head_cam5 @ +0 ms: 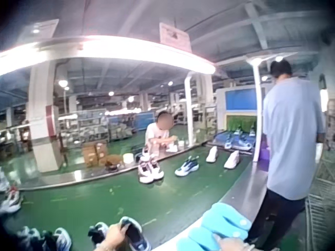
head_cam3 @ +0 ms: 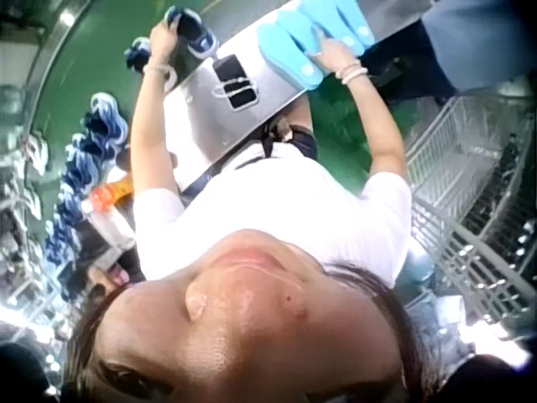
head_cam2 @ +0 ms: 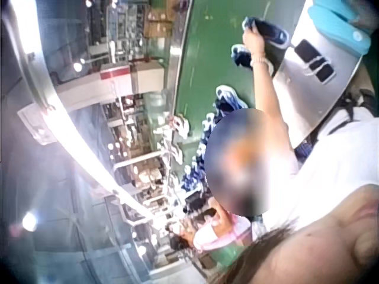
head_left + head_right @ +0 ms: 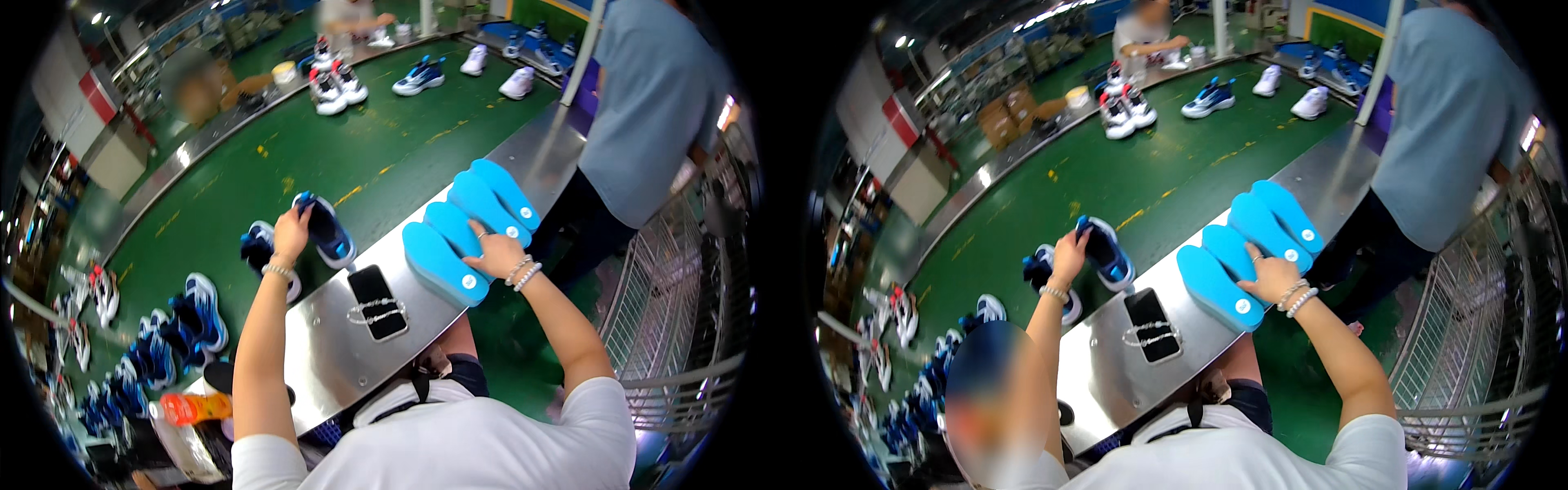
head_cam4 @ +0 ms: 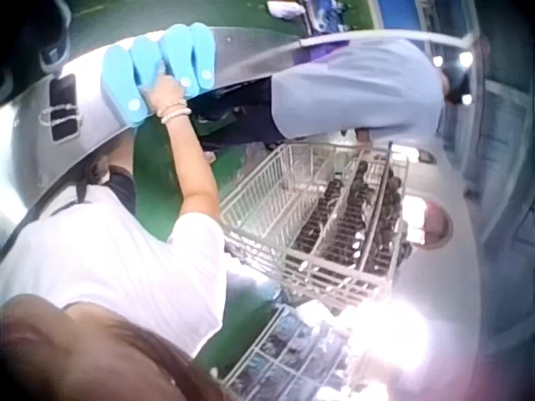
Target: The person picks up blue labels and applies them to the soles of sneakers moving along a conveyor belt, then places an insole into a shoe.
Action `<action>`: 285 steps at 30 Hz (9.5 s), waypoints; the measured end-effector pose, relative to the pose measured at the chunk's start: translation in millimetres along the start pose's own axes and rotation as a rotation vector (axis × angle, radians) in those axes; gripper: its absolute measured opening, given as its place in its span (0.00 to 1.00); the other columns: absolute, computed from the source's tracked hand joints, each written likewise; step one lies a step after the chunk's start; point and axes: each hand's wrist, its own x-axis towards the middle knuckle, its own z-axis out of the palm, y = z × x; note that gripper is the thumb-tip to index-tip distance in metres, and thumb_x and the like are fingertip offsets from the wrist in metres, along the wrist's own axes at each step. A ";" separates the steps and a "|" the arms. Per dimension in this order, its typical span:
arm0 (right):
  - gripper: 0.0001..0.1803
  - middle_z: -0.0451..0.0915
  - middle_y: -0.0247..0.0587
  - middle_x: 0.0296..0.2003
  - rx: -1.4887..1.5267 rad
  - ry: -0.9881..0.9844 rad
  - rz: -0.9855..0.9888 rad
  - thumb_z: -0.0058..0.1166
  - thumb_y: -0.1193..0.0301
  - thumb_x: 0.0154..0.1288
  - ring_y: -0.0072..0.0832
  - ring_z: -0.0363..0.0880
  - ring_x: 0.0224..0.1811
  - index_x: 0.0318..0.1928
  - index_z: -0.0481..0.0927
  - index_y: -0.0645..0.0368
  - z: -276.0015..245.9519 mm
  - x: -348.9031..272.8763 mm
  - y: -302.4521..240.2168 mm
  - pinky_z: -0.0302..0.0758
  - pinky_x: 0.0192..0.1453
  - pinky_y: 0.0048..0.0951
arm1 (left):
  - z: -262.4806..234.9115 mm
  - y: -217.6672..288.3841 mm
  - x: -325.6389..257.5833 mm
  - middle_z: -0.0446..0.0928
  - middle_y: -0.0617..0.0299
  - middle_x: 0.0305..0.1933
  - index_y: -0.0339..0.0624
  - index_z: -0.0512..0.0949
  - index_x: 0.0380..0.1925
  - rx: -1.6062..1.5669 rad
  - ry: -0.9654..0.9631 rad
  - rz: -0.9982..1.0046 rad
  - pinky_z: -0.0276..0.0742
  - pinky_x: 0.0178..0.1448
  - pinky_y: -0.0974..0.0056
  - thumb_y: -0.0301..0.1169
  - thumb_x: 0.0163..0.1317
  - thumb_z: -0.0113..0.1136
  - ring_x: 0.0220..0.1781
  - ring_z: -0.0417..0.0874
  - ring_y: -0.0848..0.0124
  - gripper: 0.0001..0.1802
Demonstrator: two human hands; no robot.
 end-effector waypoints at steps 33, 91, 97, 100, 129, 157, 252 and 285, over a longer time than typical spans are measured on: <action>0.14 0.78 0.51 0.34 0.379 -0.228 -0.266 0.44 0.67 0.54 0.35 0.79 0.34 0.34 0.79 0.63 -20.4 146.1 -255.0 0.76 0.35 0.34 | -7.3 -56.9 -7.8 0.74 0.52 0.23 0.34 0.73 0.35 -0.416 -0.262 -0.138 0.67 0.31 0.65 0.31 0.55 0.50 0.24 0.72 0.69 0.12; 0.14 0.71 0.59 0.45 0.256 0.122 -0.380 0.41 0.77 0.55 0.42 0.76 0.39 0.42 0.73 0.66 46.1 123.6 -289.2 0.74 0.41 0.36 | -21.6 -76.2 -18.7 0.77 0.52 0.39 0.32 0.71 0.45 -0.494 -0.274 -0.175 0.68 0.47 0.67 0.32 0.58 0.50 0.41 0.75 0.67 0.18; 0.11 0.74 0.48 0.43 0.801 0.469 -0.460 0.41 0.80 0.58 0.41 0.74 0.44 0.41 0.74 0.63 58.1 20.9 -170.3 0.69 0.48 0.31 | -19.4 -1.6 -53.6 0.72 0.51 0.32 0.31 0.71 0.27 -0.225 0.373 -0.004 0.70 0.38 0.61 0.25 0.50 0.53 0.33 0.74 0.54 0.07; 0.10 0.78 0.46 0.33 0.958 0.390 -0.236 0.41 0.77 0.60 0.37 0.77 0.36 0.40 0.74 0.62 73.7 -13.5 -132.6 0.72 0.40 0.29 | 5.6 -2.6 -42.4 0.75 0.46 0.26 0.35 0.75 0.19 0.082 -0.020 -0.064 0.73 0.37 0.58 0.22 0.49 0.47 0.32 0.77 0.53 0.07; 0.09 0.74 0.43 0.14 1.192 0.425 -0.110 0.44 0.70 0.57 0.35 0.75 0.17 0.35 0.77 0.54 121.2 -20.8 -94.2 0.69 0.22 0.31 | 14.7 -87.9 -3.0 0.67 0.65 0.28 0.38 0.73 0.23 0.176 -1.235 0.252 0.64 0.35 0.68 0.25 0.46 0.46 0.30 0.66 0.71 0.06; 0.24 0.62 0.54 0.55 0.308 0.457 -0.270 0.51 0.61 0.53 0.46 0.61 0.57 0.49 0.68 0.60 59.6 28.2 -15.5 0.57 0.62 0.39 | 42.0 129.6 79.9 0.68 0.47 0.52 0.35 0.65 0.50 0.123 -0.497 0.458 0.70 0.50 0.60 0.31 0.53 0.53 0.48 0.73 0.55 0.24; 0.13 0.76 0.52 0.39 0.298 0.062 -0.263 0.41 0.68 0.57 0.42 0.76 0.42 0.38 0.77 0.59 57.0 159.4 -320.2 0.72 0.45 0.37 | -21.7 -69.7 -52.1 0.75 0.43 0.37 0.38 0.73 0.41 -0.248 -0.029 -0.198 0.70 0.46 0.55 0.30 0.48 0.48 0.41 0.75 0.49 0.18; 0.27 0.60 0.50 0.57 0.249 0.443 -0.145 0.45 0.53 0.57 0.45 0.54 0.62 0.52 0.68 0.58 50.4 14.9 -19.4 0.48 0.65 0.43 | 68.9 -140.6 15.0 0.69 0.51 0.53 0.41 0.73 0.46 0.842 -0.417 -0.215 0.62 0.58 0.61 0.43 0.46 0.49 0.55 0.69 0.60 0.27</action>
